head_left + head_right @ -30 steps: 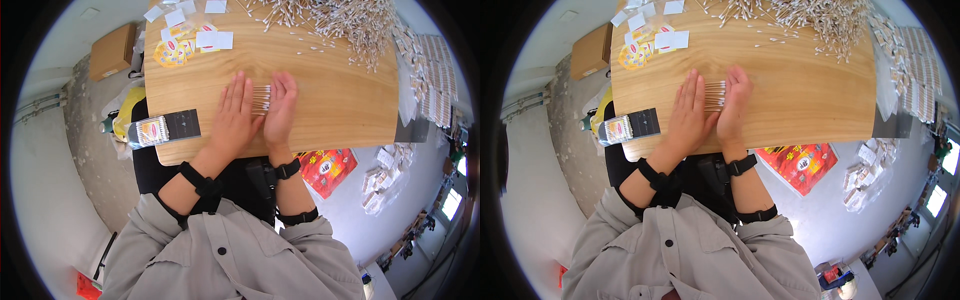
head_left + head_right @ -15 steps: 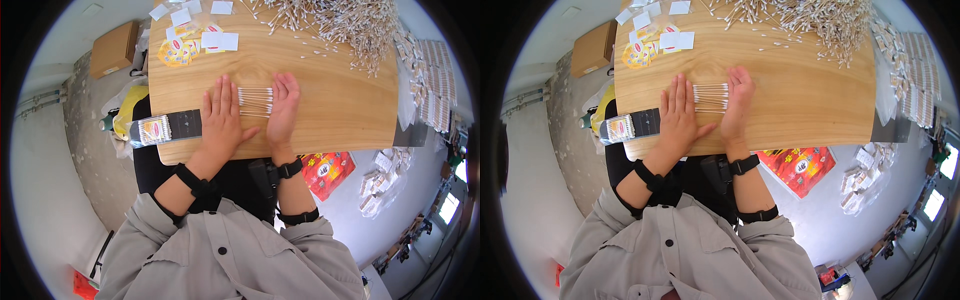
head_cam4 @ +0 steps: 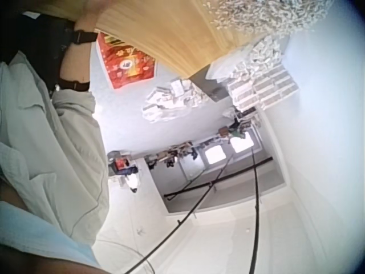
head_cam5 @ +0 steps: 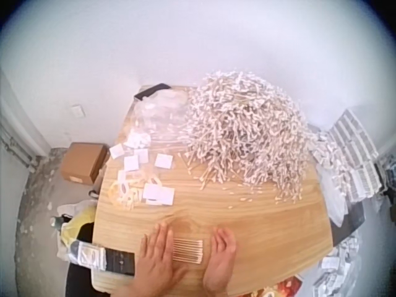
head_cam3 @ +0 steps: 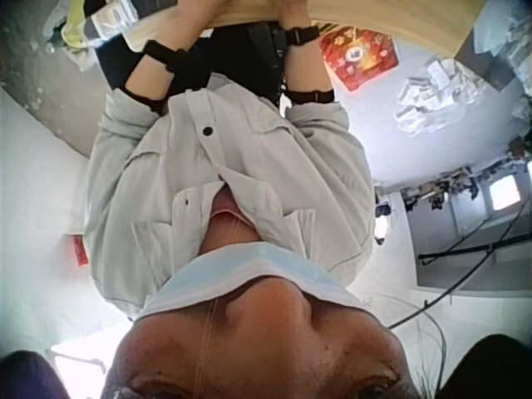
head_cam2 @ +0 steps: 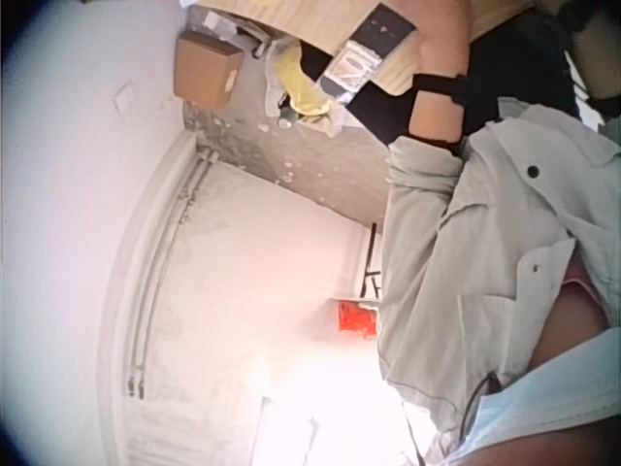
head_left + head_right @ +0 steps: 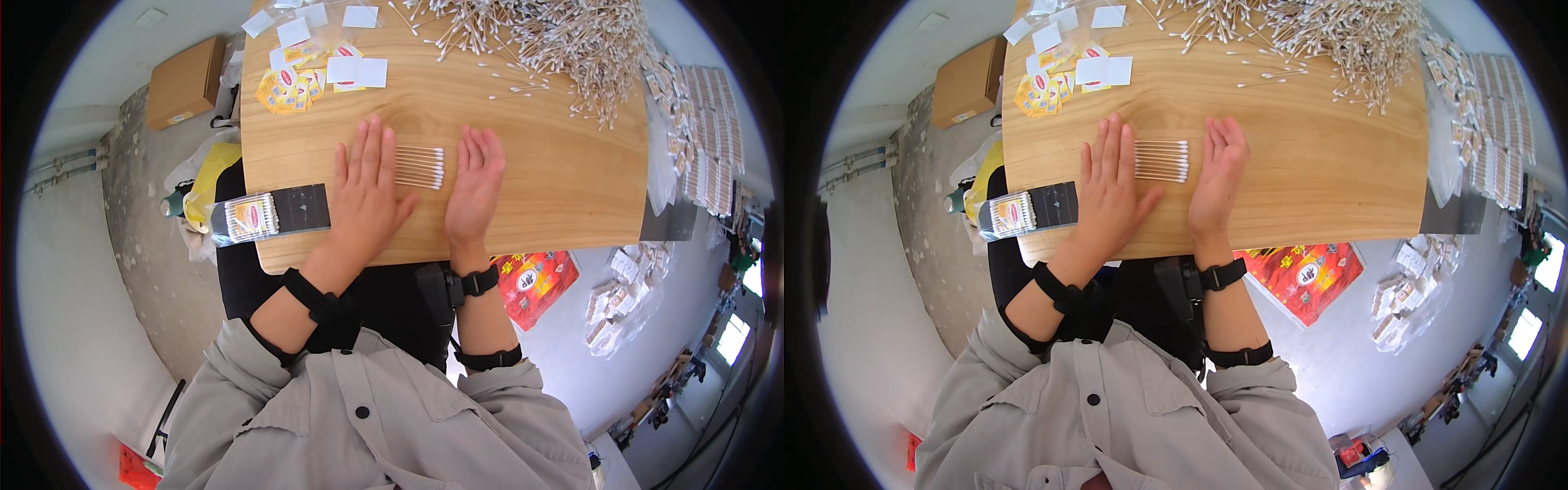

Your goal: The person sits on the floor and packs cotton swabs into small plastic bags. They gather swabs from a large pile on a wooden table, align them into neat bundles, and insert them into clear packaging. The person then seals the bags and places them aside.

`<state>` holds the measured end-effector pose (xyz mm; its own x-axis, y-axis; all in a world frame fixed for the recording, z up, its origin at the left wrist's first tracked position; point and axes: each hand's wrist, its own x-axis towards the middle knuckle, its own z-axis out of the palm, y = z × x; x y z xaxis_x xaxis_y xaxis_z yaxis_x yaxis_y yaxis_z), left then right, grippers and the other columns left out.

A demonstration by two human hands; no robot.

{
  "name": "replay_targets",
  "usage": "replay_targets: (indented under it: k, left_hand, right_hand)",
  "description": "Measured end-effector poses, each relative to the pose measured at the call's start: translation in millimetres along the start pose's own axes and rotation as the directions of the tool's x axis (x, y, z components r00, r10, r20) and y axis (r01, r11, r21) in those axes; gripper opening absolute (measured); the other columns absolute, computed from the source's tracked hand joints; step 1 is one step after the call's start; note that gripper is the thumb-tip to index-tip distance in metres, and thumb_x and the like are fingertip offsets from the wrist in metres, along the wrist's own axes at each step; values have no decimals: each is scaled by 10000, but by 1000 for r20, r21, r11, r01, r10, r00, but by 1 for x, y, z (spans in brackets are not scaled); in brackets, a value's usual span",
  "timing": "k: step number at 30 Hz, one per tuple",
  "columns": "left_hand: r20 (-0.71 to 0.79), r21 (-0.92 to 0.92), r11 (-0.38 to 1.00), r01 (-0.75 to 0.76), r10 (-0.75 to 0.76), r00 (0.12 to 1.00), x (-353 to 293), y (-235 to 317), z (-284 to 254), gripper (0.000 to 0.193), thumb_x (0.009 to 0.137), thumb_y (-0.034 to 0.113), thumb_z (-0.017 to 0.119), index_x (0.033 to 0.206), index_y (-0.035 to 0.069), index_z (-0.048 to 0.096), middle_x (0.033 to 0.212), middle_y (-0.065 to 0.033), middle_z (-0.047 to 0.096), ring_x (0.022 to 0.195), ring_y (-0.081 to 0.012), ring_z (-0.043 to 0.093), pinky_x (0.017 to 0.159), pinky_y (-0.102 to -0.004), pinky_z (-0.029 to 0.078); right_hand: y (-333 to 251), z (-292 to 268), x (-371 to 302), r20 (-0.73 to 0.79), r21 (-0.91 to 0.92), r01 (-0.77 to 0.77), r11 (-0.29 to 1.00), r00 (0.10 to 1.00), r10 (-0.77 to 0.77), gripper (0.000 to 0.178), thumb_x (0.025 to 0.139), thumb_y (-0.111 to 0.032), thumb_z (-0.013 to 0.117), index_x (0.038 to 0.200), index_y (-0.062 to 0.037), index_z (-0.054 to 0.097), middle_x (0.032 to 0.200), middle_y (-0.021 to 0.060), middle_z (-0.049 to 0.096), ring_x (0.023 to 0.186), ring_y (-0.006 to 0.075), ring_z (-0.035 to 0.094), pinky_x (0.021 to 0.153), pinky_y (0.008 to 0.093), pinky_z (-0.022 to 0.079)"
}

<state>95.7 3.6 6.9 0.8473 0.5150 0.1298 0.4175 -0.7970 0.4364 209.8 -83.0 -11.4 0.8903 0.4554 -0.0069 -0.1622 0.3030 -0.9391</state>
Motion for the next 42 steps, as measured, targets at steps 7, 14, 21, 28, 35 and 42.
replay_targets:
  k: [7, 14, 21, 28, 35, 42]
  left_hand:
    - [163, 107, 990, -92, 74, 984, -4, 9, 6, 1092, 641, 499, 783, 1483, -4, 302, 1580, -178, 243, 1480, -295, 210, 1176, -503, 187]
    - [198, 54, 998, -32, 21, 980, -30, 4, -16, 1117, 628, 509, 792, 1480, -13, 294, 1576, -182, 244, 1475, -310, 215, 1184, -476, 177]
    - [237, -6, 999, -37, 37, 971, -33, 7, -16, 1095, 694, 444, 785, 1497, -42, 223, 1584, -219, 190, 1479, -362, 168, 1182, -504, 161]
    - [221, -35, 999, -28, 35, 975, -37, 5, -16, 1106, 679, 447, 795, 1500, -33, 230, 1584, -218, 190, 1481, -359, 168, 1178, -521, 151]
    - [171, 27, 999, -25, 20, 985, -40, 4, -11, 1109, 673, 512, 773, 1512, 9, 250, 1585, -218, 186, 1483, -343, 171, 1175, -536, 131]
    - [190, 52, 999, -9, -1, 982, -39, 5, -11, 1126, 669, 548, 764, 1520, 25, 243, 1588, -219, 174, 1484, -349, 164, 1176, -533, 124]
  right_hand:
    - [29, 9, -3, 11, 1, -88, 996, 996, 88, 550, 1062, -371, 288, 1423, 43, 305, 1429, 187, 389, 1368, 286, 371, 1178, 417, 241]
    - [-8, -30, 42, 317, -690, 311, 654, 942, -114, 357, 973, -106, 539, 1323, -44, 525, 1133, 132, 564, 1045, 208, 563, 903, 324, 462]
    - [-32, -90, 147, 244, -916, 295, 272, 947, -207, 320, 821, -107, 694, 1138, -122, 651, 1031, 113, 515, 862, 272, 579, 723, 365, 497]
    - [-31, -74, 114, 434, -836, 483, 261, 872, -226, 142, 781, -144, 744, 908, -115, 688, 932, 94, 556, 801, 274, 593, 713, 370, 497]
    - [-24, -6, 27, 519, -757, 465, 460, 855, -9, 120, 777, -114, 741, 880, -91, 683, 850, 60, 588, 789, 256, 606, 665, 360, 493]
    - [-42, -21, 21, 459, -753, 279, 596, 872, 172, 137, 799, -81, 716, 935, -91, 700, 851, 65, 591, 794, 240, 616, 665, 340, 502]
